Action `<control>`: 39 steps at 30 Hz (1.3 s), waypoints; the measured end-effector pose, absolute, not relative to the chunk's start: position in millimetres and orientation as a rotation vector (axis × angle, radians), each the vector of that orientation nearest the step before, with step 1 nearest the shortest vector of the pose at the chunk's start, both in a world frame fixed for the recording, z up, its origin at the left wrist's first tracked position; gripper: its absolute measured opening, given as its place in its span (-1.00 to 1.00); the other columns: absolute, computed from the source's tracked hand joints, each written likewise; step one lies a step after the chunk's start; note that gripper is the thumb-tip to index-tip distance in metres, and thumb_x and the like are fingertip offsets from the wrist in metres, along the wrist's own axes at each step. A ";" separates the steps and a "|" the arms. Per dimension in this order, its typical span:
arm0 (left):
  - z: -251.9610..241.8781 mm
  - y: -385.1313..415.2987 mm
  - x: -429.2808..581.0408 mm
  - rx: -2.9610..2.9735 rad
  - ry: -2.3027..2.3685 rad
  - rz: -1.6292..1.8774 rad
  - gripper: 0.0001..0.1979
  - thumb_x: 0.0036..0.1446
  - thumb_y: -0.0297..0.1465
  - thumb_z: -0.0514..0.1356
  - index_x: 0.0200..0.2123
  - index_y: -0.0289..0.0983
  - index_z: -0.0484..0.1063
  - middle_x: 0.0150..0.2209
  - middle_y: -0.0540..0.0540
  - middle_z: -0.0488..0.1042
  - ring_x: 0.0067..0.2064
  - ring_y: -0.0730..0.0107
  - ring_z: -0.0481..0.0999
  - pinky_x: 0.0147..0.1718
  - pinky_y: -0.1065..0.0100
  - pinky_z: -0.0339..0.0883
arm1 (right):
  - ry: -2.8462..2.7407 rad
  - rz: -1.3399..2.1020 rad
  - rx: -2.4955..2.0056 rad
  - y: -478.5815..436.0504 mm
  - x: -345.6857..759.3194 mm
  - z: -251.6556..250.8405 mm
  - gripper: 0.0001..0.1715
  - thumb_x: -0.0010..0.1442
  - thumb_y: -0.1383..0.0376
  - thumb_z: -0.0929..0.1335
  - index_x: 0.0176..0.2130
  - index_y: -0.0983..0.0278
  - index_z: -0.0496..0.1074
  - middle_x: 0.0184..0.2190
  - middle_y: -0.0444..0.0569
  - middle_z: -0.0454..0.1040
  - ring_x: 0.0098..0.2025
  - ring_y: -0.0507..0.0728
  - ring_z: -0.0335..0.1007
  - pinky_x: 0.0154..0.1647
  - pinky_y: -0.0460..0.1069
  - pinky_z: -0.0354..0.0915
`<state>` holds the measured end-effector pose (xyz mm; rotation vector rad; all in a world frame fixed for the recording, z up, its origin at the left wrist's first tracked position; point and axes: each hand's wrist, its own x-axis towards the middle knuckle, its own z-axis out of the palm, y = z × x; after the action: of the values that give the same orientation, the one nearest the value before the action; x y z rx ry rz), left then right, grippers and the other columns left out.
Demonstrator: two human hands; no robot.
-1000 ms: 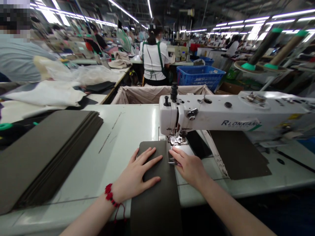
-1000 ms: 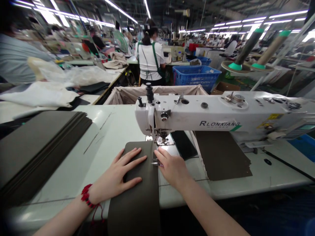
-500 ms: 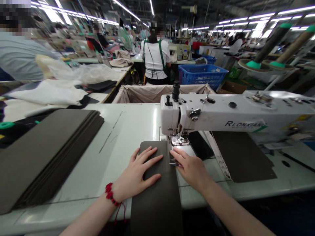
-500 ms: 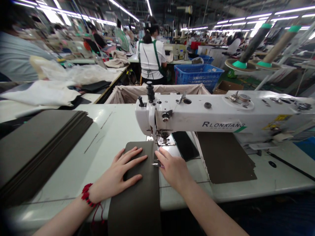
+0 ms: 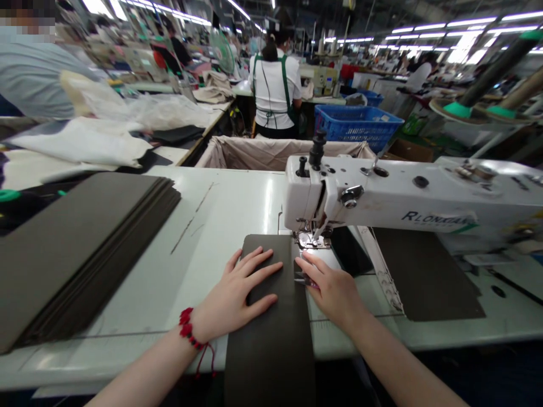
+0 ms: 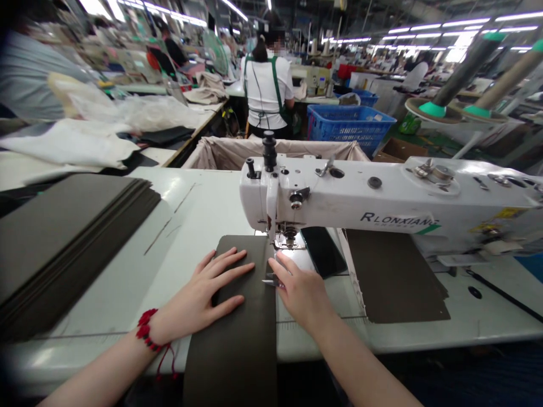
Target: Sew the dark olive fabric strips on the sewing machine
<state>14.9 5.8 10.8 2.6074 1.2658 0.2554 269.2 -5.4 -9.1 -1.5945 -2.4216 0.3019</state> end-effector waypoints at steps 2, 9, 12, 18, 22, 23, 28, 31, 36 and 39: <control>10.8 5.8 14.9 2.606 1.265 0.270 -0.44 0.28 -0.13 0.07 0.31 0.04 0.08 0.36 0.01 0.00 0.37 0.06 -0.04 0.30 -0.09 -0.27 | -2.421 0.300 -1.599 -5.5 269.2 -9.4 -0.38 0.26 0.34 0.26 0.27 0.06 0.16 0.32 -0.14 0.12 0.06 0.13 0.38 0.02 0.03 0.33; 10.7 5.5 15.3 2.604 1.261 0.305 -0.44 0.26 -0.14 0.10 0.30 0.03 0.12 0.34 -0.02 0.06 0.35 0.01 0.00 0.29 -0.10 -0.25 | -2.420 0.300 -1.598 -5.2 269.8 -7.6 -0.38 0.26 0.35 0.25 0.27 0.06 0.17 0.32 -0.13 0.13 0.03 0.13 0.41 -0.01 0.03 0.34; 10.0 5.3 15.4 2.608 1.268 0.281 -0.45 0.27 -0.14 0.08 0.30 0.03 0.11 0.35 0.00 0.04 0.36 0.03 -0.02 0.30 -0.10 -0.26 | -2.417 0.295 -1.596 -4.9 269.7 -6.4 -0.39 0.27 0.35 0.24 0.27 0.06 0.18 0.32 -0.14 0.13 0.02 0.13 0.41 -0.02 0.03 0.35; 8.6 6.8 15.0 2.611 1.266 0.280 -0.46 0.27 -0.15 0.09 0.29 0.03 0.12 0.36 0.01 0.02 0.36 0.03 -0.03 0.30 -0.09 -0.27 | -2.417 0.304 -1.611 -4.7 269.5 -7.8 -0.39 0.27 0.34 0.24 0.27 0.06 0.17 0.31 -0.12 0.14 0.02 0.13 0.41 -0.02 0.03 0.34; 8.4 6.9 14.9 2.615 1.268 0.274 -0.47 0.27 -0.15 0.08 0.29 0.04 0.13 0.36 0.02 0.02 0.36 0.03 -0.03 0.30 -0.10 -0.27 | -2.414 0.306 -1.611 -5.2 269.8 -8.3 -0.40 0.28 0.33 0.24 0.27 0.05 0.17 0.31 -0.13 0.14 0.02 0.14 0.42 -0.03 0.03 0.35; 8.2 6.8 14.8 2.618 1.268 0.267 -0.47 0.28 -0.15 0.08 0.29 0.04 0.13 0.36 0.02 0.02 0.36 0.03 -0.04 0.30 -0.10 -0.27 | -2.414 0.306 -1.610 -5.3 269.8 -8.2 -0.40 0.28 0.33 0.24 0.27 0.05 0.17 0.31 -0.14 0.14 0.02 0.14 0.42 -0.03 0.03 0.35; 7.3 6.6 14.7 2.622 1.267 0.276 -0.47 0.27 -0.16 0.09 0.29 0.01 0.14 0.35 -0.01 0.04 0.36 0.03 -0.03 0.30 -0.11 -0.27 | -2.422 0.309 -1.615 -5.0 269.3 -6.9 -0.39 0.27 0.33 0.24 0.27 0.05 0.17 0.31 -0.13 0.14 0.01 0.13 0.42 -0.02 0.03 0.35; 7.6 6.3 14.7 2.617 1.262 0.307 -0.47 0.27 -0.18 0.10 0.28 0.00 0.16 0.34 -0.03 0.07 0.35 0.02 0.00 0.30 -0.11 -0.25 | -2.431 0.308 -1.622 -4.7 269.0 -6.4 -0.38 0.26 0.34 0.24 0.27 0.05 0.17 0.31 -0.12 0.14 0.02 0.13 0.42 -0.03 0.02 0.36; 6.4 5.7 14.6 2.613 1.266 0.283 -0.49 0.29 -0.18 0.07 0.29 0.00 0.15 0.35 -0.01 0.05 0.36 0.05 -0.02 0.30 -0.12 -0.28 | -2.420 0.293 -1.617 -4.9 269.1 -8.6 -0.40 0.27 0.35 0.23 0.27 0.06 0.18 0.31 -0.11 0.13 0.03 0.13 0.41 -0.04 0.02 0.36; 5.0 4.9 14.4 2.617 1.254 0.259 -0.49 0.31 -0.18 0.05 0.30 -0.01 0.12 0.34 -0.01 0.06 0.35 0.09 0.01 0.31 -0.12 -0.33 | -2.412 0.286 -1.611 -5.3 269.2 -10.3 -0.40 0.27 0.35 0.23 0.27 0.06 0.18 0.31 -0.12 0.13 0.03 0.13 0.41 -0.04 0.02 0.36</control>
<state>14.4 4.9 5.0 2.6171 1.2540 0.2593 269.2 -5.3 -10.3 -1.6109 -2.4123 0.2862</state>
